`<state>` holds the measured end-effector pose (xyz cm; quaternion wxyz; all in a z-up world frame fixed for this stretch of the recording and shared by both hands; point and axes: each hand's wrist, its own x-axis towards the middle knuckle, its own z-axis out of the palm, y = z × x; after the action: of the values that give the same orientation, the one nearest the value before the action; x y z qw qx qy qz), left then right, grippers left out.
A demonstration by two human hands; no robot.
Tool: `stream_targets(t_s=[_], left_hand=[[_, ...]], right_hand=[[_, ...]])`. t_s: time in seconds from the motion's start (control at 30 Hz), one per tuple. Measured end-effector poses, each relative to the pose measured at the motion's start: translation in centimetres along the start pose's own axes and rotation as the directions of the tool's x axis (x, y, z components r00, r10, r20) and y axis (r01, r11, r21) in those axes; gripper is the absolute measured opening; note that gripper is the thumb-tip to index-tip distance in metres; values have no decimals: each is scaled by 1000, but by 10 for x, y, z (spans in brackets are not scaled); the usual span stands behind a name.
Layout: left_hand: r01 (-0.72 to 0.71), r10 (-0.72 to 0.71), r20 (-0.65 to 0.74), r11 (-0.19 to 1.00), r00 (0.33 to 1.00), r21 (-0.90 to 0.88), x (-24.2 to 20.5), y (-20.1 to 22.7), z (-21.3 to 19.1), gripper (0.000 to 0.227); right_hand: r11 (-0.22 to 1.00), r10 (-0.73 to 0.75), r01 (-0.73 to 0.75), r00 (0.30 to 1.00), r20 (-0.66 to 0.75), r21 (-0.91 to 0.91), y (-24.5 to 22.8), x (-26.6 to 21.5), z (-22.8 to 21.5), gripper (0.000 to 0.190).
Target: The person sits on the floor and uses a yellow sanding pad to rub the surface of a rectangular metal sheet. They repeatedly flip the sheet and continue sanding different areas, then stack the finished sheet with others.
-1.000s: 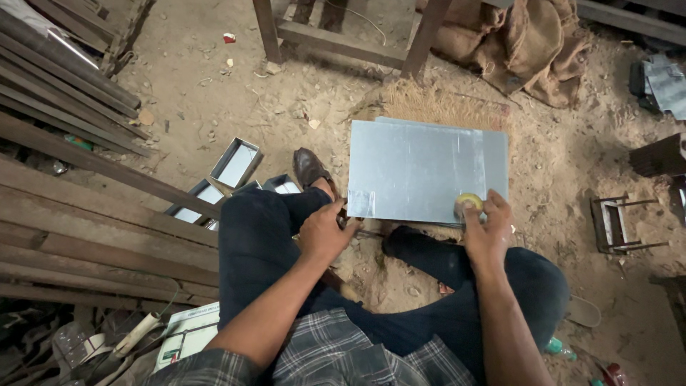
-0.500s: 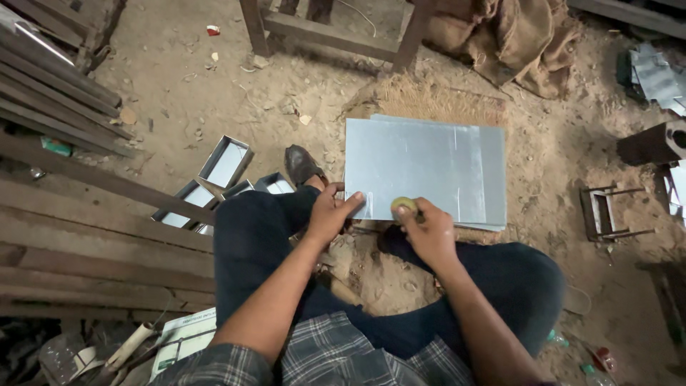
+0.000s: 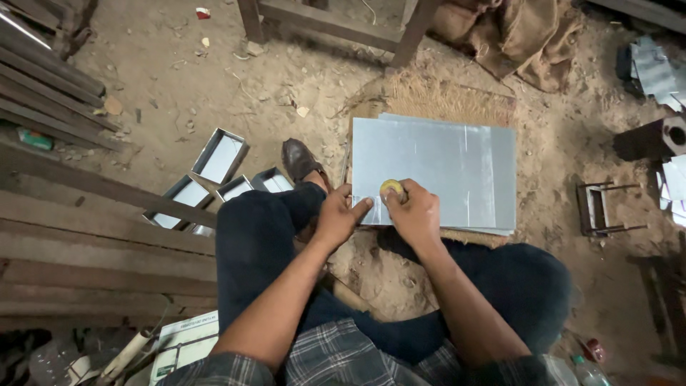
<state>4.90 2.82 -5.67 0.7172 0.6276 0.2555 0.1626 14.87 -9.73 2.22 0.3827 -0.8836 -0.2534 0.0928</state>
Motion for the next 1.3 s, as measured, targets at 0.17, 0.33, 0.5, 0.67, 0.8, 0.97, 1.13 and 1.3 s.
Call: stream_targets(t_s=[0.17, 0.33, 0.5, 0.67, 0.8, 0.97, 1.13, 1.3], left_hand=[[5, 4, 62, 989, 998, -147, 6, -11, 0, 28], [-2, 12, 65, 987, 998, -160, 8, -19, 1, 27], [-2, 25, 73, 955, 997, -296, 5, -25, 6, 27], [-85, 87, 7, 990, 996, -109, 3, -22, 3, 28], [-190, 198, -55, 973, 979, 130, 7, -19, 4, 28], [-99, 99, -3, 993, 995, -68, 5, -23, 6, 27], [-52, 70, 53, 960, 996, -276, 8, -33, 5, 26], [-45, 68, 57, 938, 996, -343, 10, -38, 9, 26]], right_hand=[[998, 30, -31, 999, -12, -46, -2, 0, 4, 22], [982, -149, 148, 989, -5, -119, 3, 8, 4, 25], [989, -89, 95, 995, 56, -117, 18, 1, 9, 23], [909, -192, 279, 940, 282, -311, 20, -46, -2, 22], [968, -73, 138, 955, 289, -211, 15, -55, -27, 24], [990, -135, 134, 990, 32, 35, 4, -26, -24, 37], [985, -148, 147, 989, -1, 87, -3, -16, -6, 31], [987, -132, 135, 991, -37, 82, -7, -16, 0, 26]])
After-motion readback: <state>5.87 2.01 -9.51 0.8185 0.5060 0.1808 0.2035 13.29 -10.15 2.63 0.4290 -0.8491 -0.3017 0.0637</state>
